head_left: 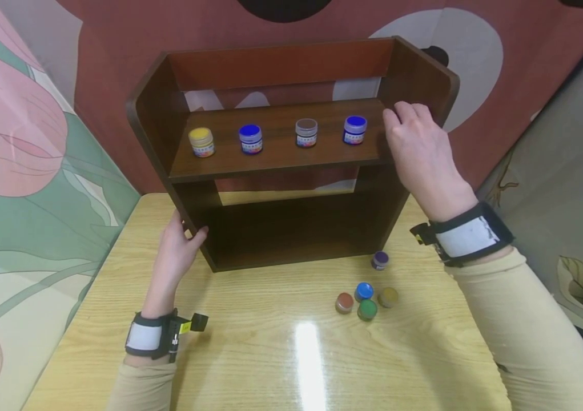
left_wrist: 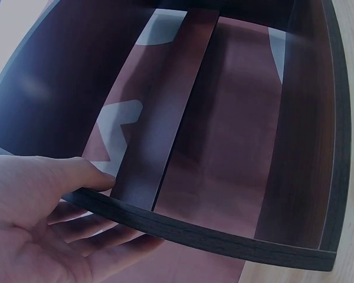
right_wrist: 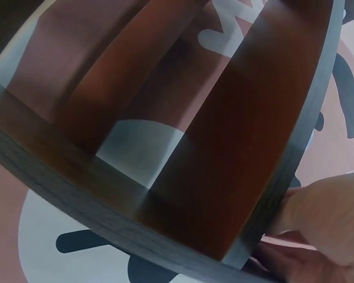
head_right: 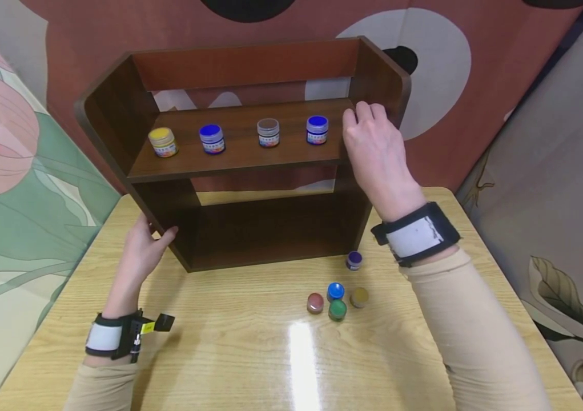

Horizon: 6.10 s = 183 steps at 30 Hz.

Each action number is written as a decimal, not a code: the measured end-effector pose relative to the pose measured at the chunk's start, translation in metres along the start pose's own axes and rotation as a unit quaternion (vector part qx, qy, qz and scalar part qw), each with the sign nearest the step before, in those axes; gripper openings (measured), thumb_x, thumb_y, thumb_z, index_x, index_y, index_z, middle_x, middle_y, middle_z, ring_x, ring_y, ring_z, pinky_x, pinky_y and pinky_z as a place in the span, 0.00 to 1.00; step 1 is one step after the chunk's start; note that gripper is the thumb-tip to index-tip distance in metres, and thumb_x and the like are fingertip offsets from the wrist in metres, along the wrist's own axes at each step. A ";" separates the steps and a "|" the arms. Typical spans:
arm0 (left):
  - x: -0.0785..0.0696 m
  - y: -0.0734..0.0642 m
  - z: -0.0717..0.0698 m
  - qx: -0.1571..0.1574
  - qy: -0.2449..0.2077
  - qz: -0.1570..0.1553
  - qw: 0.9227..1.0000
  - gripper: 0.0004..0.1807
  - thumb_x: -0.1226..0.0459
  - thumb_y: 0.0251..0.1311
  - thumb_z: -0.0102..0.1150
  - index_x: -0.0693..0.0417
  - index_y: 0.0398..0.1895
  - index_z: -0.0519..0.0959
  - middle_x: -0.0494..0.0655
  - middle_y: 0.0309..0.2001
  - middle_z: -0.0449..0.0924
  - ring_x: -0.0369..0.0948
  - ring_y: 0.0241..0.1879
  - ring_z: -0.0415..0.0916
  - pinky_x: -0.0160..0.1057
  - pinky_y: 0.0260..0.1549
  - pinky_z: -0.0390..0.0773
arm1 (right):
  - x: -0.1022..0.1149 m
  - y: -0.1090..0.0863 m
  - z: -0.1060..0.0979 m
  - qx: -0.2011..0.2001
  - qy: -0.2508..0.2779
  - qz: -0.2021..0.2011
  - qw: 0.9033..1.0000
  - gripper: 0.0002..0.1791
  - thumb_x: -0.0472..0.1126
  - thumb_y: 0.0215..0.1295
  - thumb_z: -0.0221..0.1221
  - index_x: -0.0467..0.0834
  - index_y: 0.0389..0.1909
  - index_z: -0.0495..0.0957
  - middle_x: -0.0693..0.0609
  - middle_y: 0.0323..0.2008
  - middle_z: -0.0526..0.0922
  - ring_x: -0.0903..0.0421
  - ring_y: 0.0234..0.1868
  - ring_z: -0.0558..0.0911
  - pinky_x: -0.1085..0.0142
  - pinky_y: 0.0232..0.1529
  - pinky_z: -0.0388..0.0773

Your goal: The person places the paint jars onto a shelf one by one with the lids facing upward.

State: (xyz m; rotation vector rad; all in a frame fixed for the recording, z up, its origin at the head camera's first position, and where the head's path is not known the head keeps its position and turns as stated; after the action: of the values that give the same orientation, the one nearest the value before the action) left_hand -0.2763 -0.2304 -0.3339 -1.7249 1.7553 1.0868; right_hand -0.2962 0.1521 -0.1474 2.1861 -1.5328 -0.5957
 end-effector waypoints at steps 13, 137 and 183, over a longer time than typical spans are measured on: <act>0.001 0.000 0.001 0.000 0.003 -0.003 1.000 0.29 0.67 0.67 0.56 0.61 0.69 0.60 0.65 0.68 0.69 0.64 0.68 0.67 0.62 0.56 0.79 | 0.002 -0.017 -0.017 -0.116 0.099 -0.047 0.987 0.16 0.28 0.67 0.55 0.31 0.55 0.76 0.34 0.58 0.78 0.38 0.61 0.76 0.44 0.61 0.79; -0.001 0.000 0.000 -0.010 0.016 -0.001 1.000 0.28 0.67 0.68 0.55 0.62 0.69 0.61 0.65 0.66 0.71 0.62 0.68 0.68 0.62 0.56 0.79 | 0.006 -0.176 0.198 0.241 0.254 -0.005 0.937 0.16 0.29 0.61 0.65 0.36 0.50 0.83 0.39 0.48 0.85 0.43 0.50 0.85 0.48 0.53 0.84; -0.002 0.001 -0.001 -0.009 0.020 -0.004 1.000 0.28 0.67 0.67 0.56 0.61 0.68 0.62 0.65 0.66 0.71 0.62 0.68 0.69 0.61 0.56 0.80 | 0.011 -0.173 0.192 0.229 0.245 -0.004 0.942 0.17 0.28 0.58 0.67 0.35 0.50 0.82 0.39 0.47 0.84 0.42 0.48 0.85 0.48 0.51 0.85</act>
State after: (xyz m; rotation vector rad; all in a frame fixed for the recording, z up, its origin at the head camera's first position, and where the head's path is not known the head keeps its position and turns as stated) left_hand -0.2764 -0.2301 -0.3312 -1.7739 1.7667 1.0742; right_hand -0.2660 0.1810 -0.4026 2.4150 -1.4798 0.3339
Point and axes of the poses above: each hand's wrist, its own y-axis towards the middle knuckle, its own z-axis out of the palm, x = y × z, the point moved 10 cm from there along y, towards the middle knuckle
